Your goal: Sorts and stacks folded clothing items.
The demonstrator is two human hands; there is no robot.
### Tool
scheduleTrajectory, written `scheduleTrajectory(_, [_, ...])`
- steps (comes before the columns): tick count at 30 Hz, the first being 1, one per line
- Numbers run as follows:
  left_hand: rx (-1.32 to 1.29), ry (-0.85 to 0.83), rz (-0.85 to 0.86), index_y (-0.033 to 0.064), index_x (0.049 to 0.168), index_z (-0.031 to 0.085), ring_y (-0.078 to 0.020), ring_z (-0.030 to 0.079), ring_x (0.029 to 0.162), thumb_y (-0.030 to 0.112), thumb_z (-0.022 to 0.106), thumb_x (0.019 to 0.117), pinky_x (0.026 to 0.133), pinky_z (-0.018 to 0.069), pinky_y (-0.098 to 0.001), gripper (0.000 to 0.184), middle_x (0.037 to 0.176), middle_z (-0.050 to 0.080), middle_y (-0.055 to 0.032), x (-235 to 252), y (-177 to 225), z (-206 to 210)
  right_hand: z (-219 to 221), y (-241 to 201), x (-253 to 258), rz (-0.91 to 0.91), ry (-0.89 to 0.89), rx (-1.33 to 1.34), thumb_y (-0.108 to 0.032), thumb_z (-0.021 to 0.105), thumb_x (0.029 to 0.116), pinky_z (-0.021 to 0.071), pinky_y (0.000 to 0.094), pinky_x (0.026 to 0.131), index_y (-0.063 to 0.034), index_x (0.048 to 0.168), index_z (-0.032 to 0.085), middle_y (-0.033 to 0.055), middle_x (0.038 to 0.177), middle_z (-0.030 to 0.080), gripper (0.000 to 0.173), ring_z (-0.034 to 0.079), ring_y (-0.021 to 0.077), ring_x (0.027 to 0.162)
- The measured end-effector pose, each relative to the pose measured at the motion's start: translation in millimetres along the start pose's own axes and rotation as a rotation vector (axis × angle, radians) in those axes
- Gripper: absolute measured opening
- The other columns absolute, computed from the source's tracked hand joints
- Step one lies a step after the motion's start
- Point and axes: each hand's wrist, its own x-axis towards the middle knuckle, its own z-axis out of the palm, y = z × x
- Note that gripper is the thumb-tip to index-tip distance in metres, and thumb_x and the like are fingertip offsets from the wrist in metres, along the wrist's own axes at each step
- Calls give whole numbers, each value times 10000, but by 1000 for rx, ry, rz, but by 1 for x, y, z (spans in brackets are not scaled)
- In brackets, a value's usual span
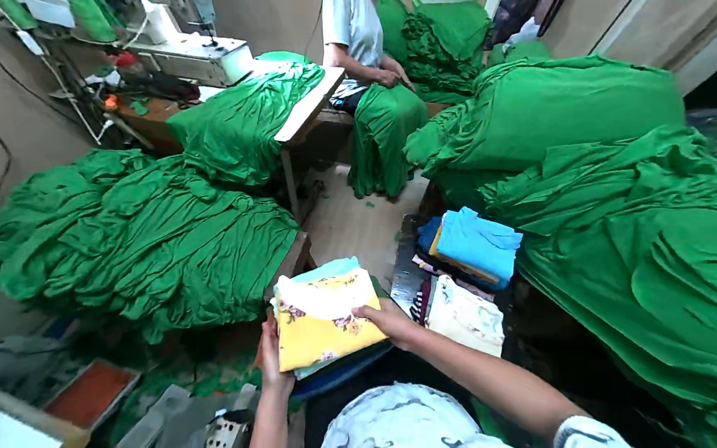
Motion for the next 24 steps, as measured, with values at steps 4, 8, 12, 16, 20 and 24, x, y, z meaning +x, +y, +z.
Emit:
scheduleTrajectory(4, [-77, -111, 13, 50, 1518, 309, -76, 682, 1051, 564, -50, 1033, 870, 592, -312, 793, 1254, 671, -36, -1, 9, -2, -7, -28, 0, -88, -67, -148, -166, 639, 1001, 592, 346, 835, 57, 1220, 588, 124, 1007, 693, 317, 695, 148, 873])
scheduleTrajectory(8, [-40, -143, 19, 57, 1448, 346, -53, 703, 963, 509, 198, 1036, 809, 615, -288, 629, 1122, 704, 18, -6, 12, -3, -13, -39, 13, -103, -116, -328, -218, 659, 994, 569, 365, 875, 49, 1219, 610, 137, 1046, 691, 353, 683, 157, 915])
scheduleTrajectory(12, [164, -100, -79, 85, 1569, 88, -76, 646, 978, 406, 553, 882, 808, 583, -293, 890, 1233, 577, -86, -8, 13, 3, -19, -25, 26, -182, -34, -463, -294, 702, 960, 547, 449, 938, 50, 1186, 655, 185, 1070, 704, 414, 694, 233, 978])
scheduleTrajectory(16, [283, -138, -66, 93, 1579, -43, -96, 658, 1017, 350, 676, 811, 817, 593, -305, 1084, 1347, 517, -150, -12, 20, 16, -25, -20, 23, -234, 142, -488, -342, 789, 862, 414, 544, 1090, 84, 1278, 603, 303, 1349, 534, 624, 516, 414, 1268])
scheduleTrajectory(20, [317, -126, 1, 95, 1580, -11, -93, 655, 1054, 319, 712, 783, 827, 595, -305, 1099, 1388, 493, -157, -10, 21, 23, -21, -16, 16, -80, 163, -259, -278, 772, 906, 488, 510, 1035, 40, 1472, 327, 320, 1437, 458, 787, 557, 383, 1261])
scheduleTrajectory(24, [314, -80, 71, 82, 1576, -37, -34, 622, 1096, 354, 697, 770, 853, 581, -262, 1124, 1404, 457, -123, -28, 33, 25, -11, -29, -8, -175, 92, -171, -204, 714, 946, 519, 479, 1014, 14, 1525, 246, 303, 1439, 468, 776, 600, 342, 1225])
